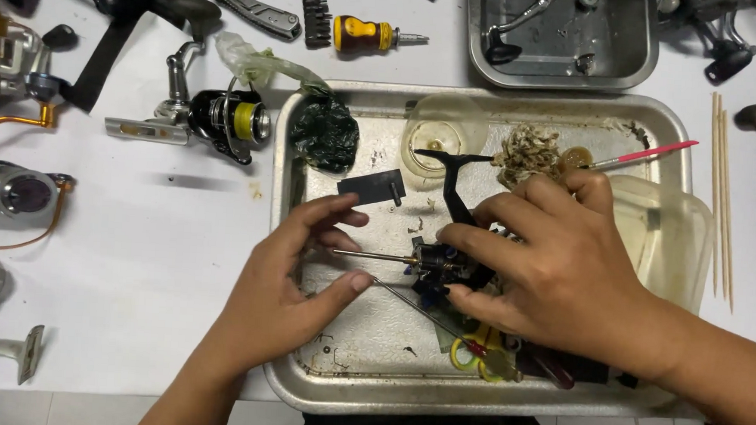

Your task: Assembling and repairing a fishing reel by installing internal gears and components using hand tools.

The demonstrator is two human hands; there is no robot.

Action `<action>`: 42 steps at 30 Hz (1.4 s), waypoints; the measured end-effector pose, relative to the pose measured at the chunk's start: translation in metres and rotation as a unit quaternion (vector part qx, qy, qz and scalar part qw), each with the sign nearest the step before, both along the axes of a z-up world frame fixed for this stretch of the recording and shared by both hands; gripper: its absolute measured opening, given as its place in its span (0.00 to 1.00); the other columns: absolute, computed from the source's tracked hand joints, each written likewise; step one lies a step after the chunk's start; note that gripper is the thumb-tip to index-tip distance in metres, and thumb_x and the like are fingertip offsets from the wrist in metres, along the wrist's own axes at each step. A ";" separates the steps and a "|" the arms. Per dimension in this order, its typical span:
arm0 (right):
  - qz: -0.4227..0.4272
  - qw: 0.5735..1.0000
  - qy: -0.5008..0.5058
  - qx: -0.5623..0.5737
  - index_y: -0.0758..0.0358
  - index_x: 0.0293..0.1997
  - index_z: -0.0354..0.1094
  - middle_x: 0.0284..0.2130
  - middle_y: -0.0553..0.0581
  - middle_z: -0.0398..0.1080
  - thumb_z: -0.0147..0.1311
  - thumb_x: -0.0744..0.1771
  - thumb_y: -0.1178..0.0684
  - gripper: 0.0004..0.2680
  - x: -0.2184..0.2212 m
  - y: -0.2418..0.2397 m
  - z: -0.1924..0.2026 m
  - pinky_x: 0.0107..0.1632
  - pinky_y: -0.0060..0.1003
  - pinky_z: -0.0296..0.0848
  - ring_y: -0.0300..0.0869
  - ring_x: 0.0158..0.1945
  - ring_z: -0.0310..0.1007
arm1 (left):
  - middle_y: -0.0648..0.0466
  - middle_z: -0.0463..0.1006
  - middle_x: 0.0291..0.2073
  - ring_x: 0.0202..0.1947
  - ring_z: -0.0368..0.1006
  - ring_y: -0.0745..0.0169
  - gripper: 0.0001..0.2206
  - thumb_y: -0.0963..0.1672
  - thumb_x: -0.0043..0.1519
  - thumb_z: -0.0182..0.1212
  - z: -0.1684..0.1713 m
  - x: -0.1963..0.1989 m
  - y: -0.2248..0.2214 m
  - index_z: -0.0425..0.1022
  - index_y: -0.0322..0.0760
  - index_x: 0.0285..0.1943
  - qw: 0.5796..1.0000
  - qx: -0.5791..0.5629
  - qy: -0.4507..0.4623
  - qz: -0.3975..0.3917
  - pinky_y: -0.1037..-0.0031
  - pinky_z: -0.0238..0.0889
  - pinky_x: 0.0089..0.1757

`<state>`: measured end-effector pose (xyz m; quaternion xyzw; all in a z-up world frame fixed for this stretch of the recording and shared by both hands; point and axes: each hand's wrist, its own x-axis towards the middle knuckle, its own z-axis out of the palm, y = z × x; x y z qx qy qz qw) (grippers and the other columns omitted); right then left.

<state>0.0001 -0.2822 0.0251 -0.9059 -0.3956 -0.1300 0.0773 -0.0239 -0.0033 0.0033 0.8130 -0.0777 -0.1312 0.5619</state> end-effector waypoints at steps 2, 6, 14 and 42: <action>-0.003 1.000 0.001 0.006 0.47 0.47 0.76 0.36 0.51 0.73 0.64 0.62 0.33 0.16 -0.001 0.002 0.000 0.46 0.50 0.54 0.47 0.38 0.66 | 0.47 0.74 0.60 0.51 0.78 0.59 0.33 0.44 0.58 0.65 -0.010 -0.003 -0.003 0.55 0.41 0.73 0.987 -0.144 0.062 -0.033 0.68 0.73 0.54; 0.000 0.999 0.021 0.034 0.52 0.49 0.75 0.36 0.53 0.72 0.65 0.62 0.34 0.18 -0.006 0.006 -0.002 0.47 0.48 0.54 0.47 0.37 0.68 | 0.38 0.67 0.69 0.50 0.79 0.54 0.35 0.42 0.60 0.63 -0.013 -0.005 -0.020 0.50 0.40 0.77 0.931 -0.323 0.162 -0.041 0.63 0.78 0.51; -0.003 0.988 0.103 0.119 0.59 0.53 0.73 0.34 0.58 0.69 0.71 0.61 0.43 0.20 -0.021 0.013 -0.001 0.38 0.41 0.66 0.46 0.35 0.70 | 0.37 0.82 0.51 0.42 0.82 0.58 0.42 0.35 0.54 0.67 -0.008 -0.018 -0.043 0.49 0.42 0.78 0.905 -0.369 0.201 0.059 0.68 0.78 0.47; -0.254 0.513 0.483 0.662 0.75 0.56 0.67 0.36 0.71 0.76 0.57 0.62 0.70 0.16 -0.074 -0.003 -0.049 0.38 0.51 0.85 0.53 0.36 0.78 | 0.50 0.85 0.50 0.51 0.81 0.61 0.17 0.44 0.58 0.67 0.009 -0.010 -0.034 0.75 0.40 0.56 0.962 -0.244 0.121 0.007 0.69 0.75 0.55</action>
